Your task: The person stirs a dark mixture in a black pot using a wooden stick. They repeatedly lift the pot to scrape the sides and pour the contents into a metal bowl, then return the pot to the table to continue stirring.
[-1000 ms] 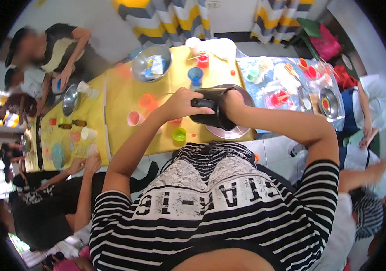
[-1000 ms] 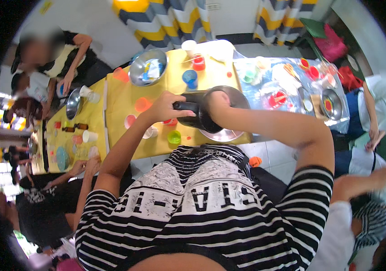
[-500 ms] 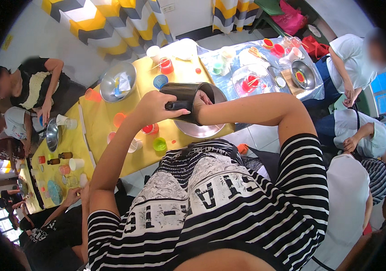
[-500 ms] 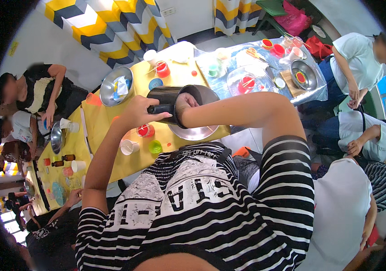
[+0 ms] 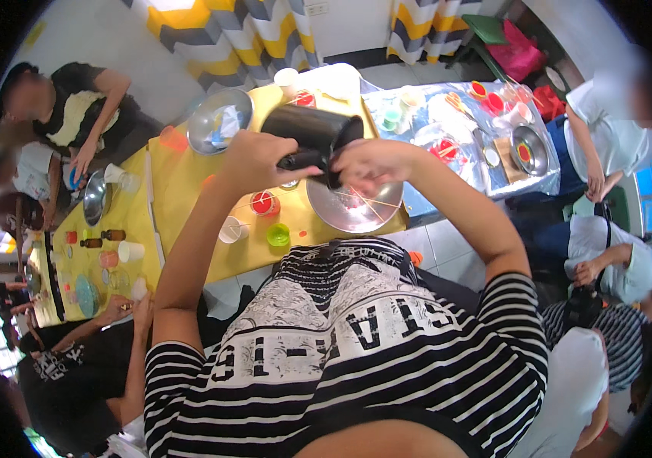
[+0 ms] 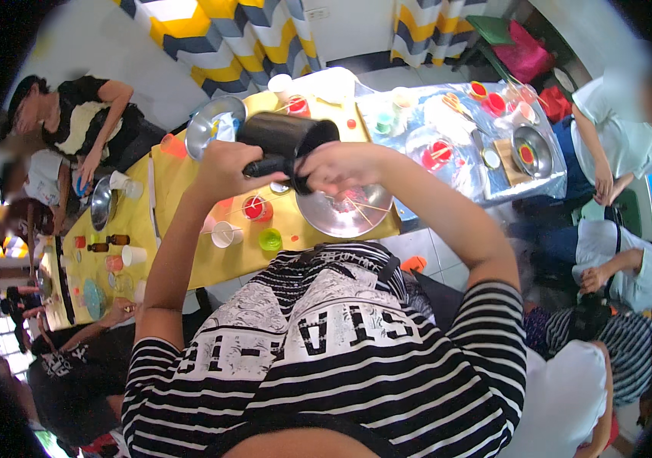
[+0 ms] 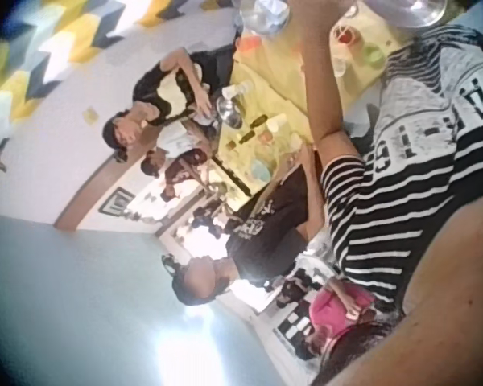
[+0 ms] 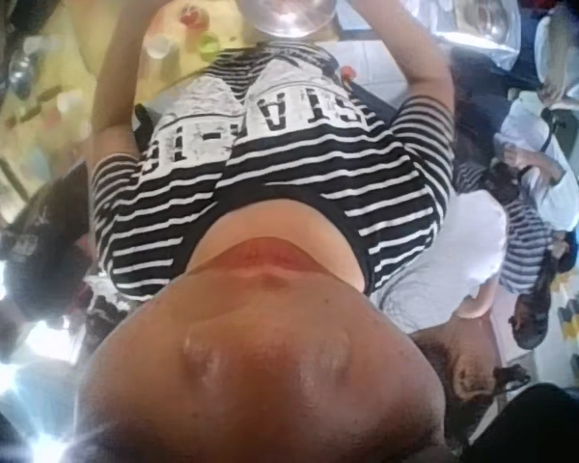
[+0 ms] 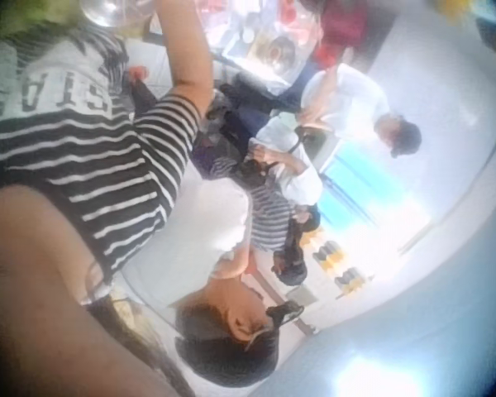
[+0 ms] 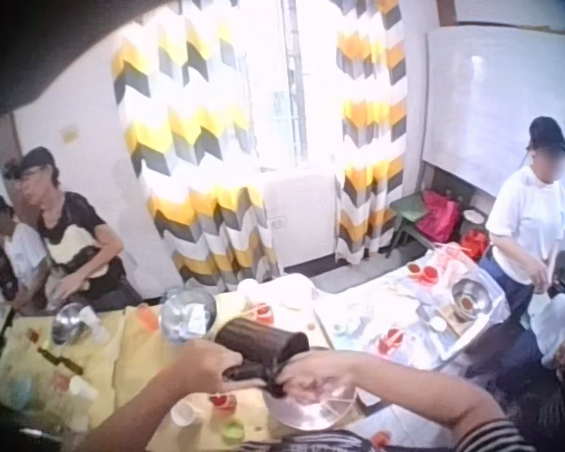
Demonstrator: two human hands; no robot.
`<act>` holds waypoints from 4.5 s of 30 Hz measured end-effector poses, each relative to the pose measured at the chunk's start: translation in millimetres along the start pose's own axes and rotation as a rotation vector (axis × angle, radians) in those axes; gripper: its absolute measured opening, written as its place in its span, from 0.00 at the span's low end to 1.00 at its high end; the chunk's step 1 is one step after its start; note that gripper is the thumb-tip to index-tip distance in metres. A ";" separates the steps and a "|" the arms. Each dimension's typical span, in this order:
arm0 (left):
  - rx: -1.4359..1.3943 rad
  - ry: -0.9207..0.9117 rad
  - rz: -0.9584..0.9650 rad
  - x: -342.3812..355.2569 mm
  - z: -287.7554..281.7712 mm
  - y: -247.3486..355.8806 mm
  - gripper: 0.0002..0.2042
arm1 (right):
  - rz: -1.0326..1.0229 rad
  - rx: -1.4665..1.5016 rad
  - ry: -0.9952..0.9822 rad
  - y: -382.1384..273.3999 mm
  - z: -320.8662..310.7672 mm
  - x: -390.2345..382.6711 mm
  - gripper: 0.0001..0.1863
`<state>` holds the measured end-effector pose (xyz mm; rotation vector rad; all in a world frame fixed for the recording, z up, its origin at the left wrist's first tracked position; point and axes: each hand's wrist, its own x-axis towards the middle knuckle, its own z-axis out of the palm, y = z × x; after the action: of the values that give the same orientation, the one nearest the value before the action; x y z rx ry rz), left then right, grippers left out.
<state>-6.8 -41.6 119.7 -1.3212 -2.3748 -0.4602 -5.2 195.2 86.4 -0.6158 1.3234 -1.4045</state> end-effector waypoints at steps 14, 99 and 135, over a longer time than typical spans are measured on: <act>-0.103 0.627 -0.196 -60.8 -33.4 -20.4 0.20 | -0.328 -0.596 1.121 49.7 30.4 -23.3 0.09; -0.334 0.151 -0.430 -70.2 0.5 68.2 0.20 | -0.057 -1.554 0.282 30.9 21.3 72.8 0.10; -0.283 0.256 -0.888 -92.5 -9.7 18.0 0.20 | -0.311 -0.750 1.110 46.1 -28.1 22.5 0.06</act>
<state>55.1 -104.8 85.7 -0.1781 -2.6118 -1.1551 -21.6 193.5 30.2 -0.5209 2.8079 -1.5266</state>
